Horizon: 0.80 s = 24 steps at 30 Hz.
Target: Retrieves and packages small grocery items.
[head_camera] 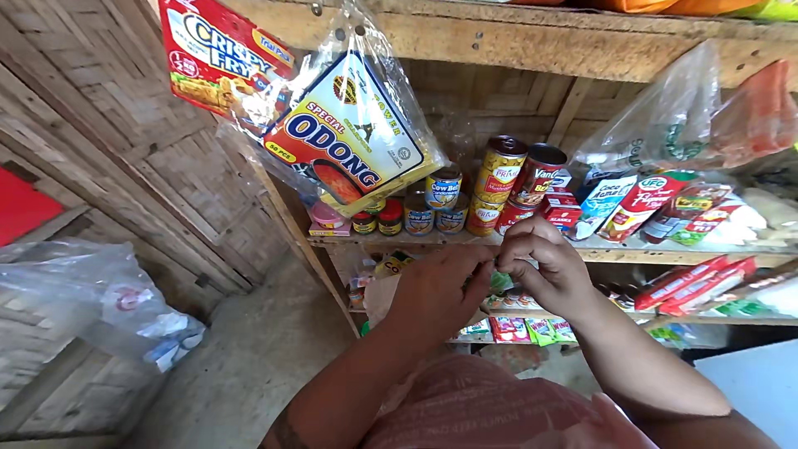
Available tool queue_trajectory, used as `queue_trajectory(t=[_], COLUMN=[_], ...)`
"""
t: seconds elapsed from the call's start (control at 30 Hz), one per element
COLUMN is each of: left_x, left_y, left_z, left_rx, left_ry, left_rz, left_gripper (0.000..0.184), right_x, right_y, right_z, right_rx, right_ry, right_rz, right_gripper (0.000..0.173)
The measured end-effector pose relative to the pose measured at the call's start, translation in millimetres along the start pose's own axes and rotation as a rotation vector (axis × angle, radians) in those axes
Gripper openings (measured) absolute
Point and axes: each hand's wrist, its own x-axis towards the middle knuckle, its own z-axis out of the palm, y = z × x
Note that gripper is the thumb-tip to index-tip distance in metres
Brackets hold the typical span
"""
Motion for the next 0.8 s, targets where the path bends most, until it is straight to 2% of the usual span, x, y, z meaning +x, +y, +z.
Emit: queue_trajectory(t=[0.5,0.73,0.8], left_x=[1.0,1.4,1.4], left_y=[0.7,-3.6,-4.6], left_z=[0.1,0.1,0.4], left_rx=[0.019,0.112,0.131], left_ry=[0.034,0.049,0.057], left_rz=[0.055,0.171,0.186], left_gripper=[0.017,0.019,0.019], right_x=[-2.5,-5.5,-5.7], right_y=[4.4,8.1,8.5], right_z=[1.0,5.1,6.8], right_rx=[-0.078,0.023,0.042], right_ry=[0.053,0.09,0.095], right_rz=[-0.086,-0.032,0.009], right_gripper=[0.015,0.009,0.011])
